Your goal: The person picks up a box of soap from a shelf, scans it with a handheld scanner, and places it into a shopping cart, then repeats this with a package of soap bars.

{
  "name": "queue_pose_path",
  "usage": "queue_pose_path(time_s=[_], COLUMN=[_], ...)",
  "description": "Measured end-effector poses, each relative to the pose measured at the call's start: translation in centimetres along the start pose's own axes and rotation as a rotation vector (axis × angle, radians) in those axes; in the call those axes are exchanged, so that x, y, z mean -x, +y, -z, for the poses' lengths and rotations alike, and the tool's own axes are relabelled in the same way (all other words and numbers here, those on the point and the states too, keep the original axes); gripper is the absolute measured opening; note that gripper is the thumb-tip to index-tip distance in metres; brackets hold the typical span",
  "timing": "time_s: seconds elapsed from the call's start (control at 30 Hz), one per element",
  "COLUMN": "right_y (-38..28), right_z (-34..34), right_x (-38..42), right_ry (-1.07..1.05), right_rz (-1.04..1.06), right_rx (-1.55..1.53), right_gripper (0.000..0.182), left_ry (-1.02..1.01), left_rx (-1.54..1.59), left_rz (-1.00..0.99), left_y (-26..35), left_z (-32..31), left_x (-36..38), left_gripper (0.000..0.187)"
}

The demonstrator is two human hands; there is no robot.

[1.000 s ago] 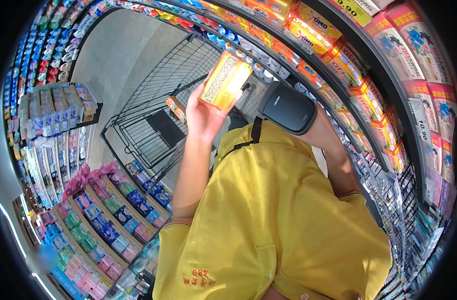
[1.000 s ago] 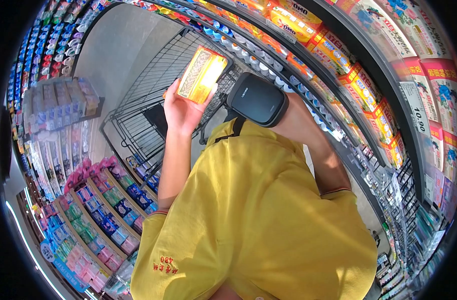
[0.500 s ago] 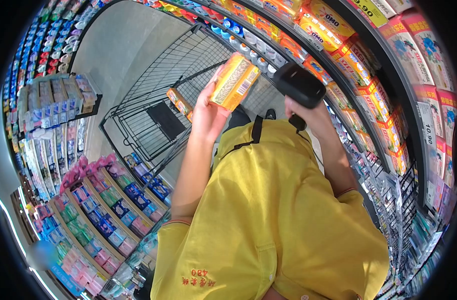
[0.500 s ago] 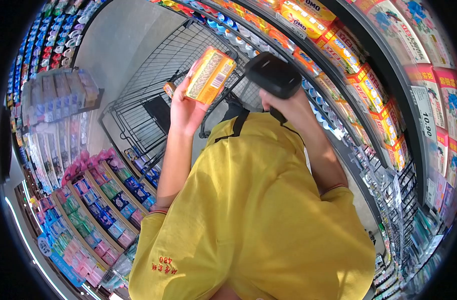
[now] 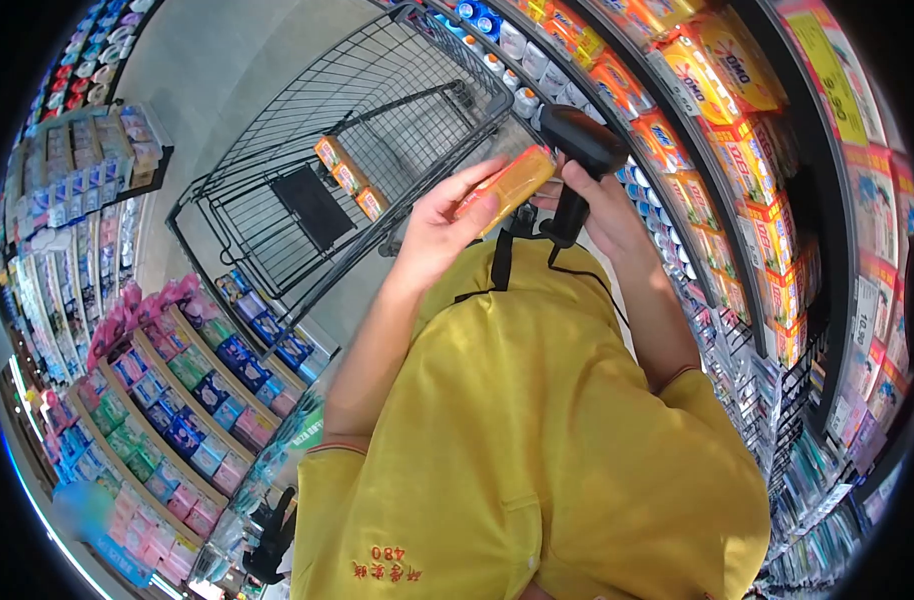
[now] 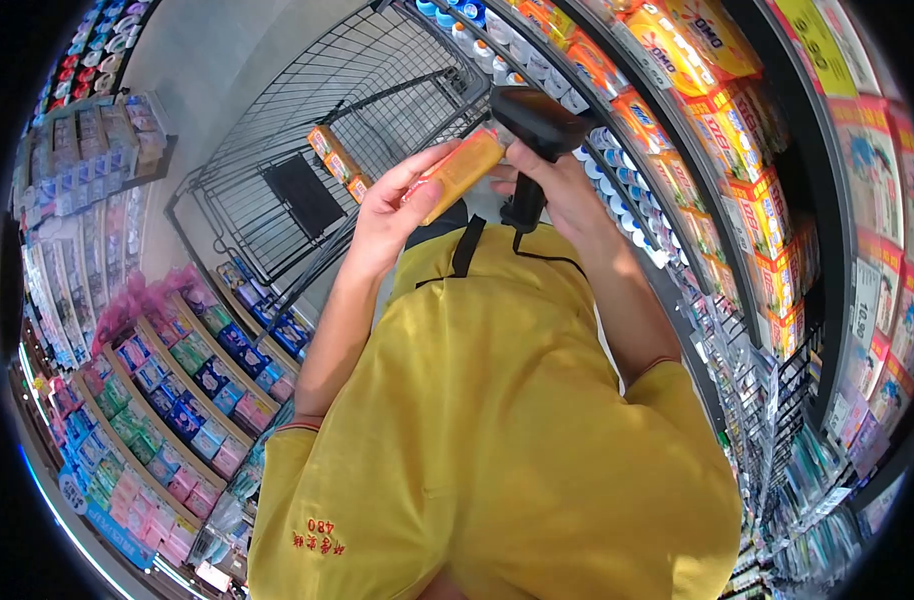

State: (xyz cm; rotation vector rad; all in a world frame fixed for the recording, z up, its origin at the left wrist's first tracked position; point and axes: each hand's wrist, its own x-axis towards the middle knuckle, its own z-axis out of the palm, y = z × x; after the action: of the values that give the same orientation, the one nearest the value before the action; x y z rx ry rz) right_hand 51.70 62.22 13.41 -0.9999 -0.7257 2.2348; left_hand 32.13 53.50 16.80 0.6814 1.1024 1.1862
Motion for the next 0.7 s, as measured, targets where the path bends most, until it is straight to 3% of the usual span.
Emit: queue_pose_path(time_s=[0.03,0.1,0.2,0.27,0.33,0.47,0.7], right_y=[0.4,1.0,2.3,2.7,3.3,4.7,7.9], right_z=[-0.8,-2.4,-2.7,-4.0,-4.2,-5.8,-9.7], right_x=[-0.5,-1.7,-3.5,-5.1,-6.8,-10.3,-17.7], right_ry=[0.008,0.038,0.055,0.11,0.072,0.102,0.114], right_rz=[0.02,0.038,0.004,-0.015,-0.021,-0.009,-0.204], right_rx=[0.041,0.115,0.128,0.151,0.154,0.172,0.199], right_gripper=[0.044,0.039,0.038,0.036,0.033,0.028,0.023], left_ry=[0.001,-0.038,-0.025,-0.012,0.015,0.11,0.3], left_rx=[0.012,-0.306,-0.391,-0.251,-0.408,-0.281,-0.251], left_rz=[0.003,-0.162,-0.046,-0.03,0.003,0.009,-0.045], left_y=[-0.2,-0.9,-1.7,-2.2,-2.8,-3.1,-5.4], left_z=[1.0,3.1,4.9,6.5,8.4,11.3,18.8], left_x=[-0.3,-1.2,-1.1,-1.3,-1.1,-0.8,-2.3], left_gripper=[0.044,0.053,0.063,0.071,0.071,0.065,0.046])
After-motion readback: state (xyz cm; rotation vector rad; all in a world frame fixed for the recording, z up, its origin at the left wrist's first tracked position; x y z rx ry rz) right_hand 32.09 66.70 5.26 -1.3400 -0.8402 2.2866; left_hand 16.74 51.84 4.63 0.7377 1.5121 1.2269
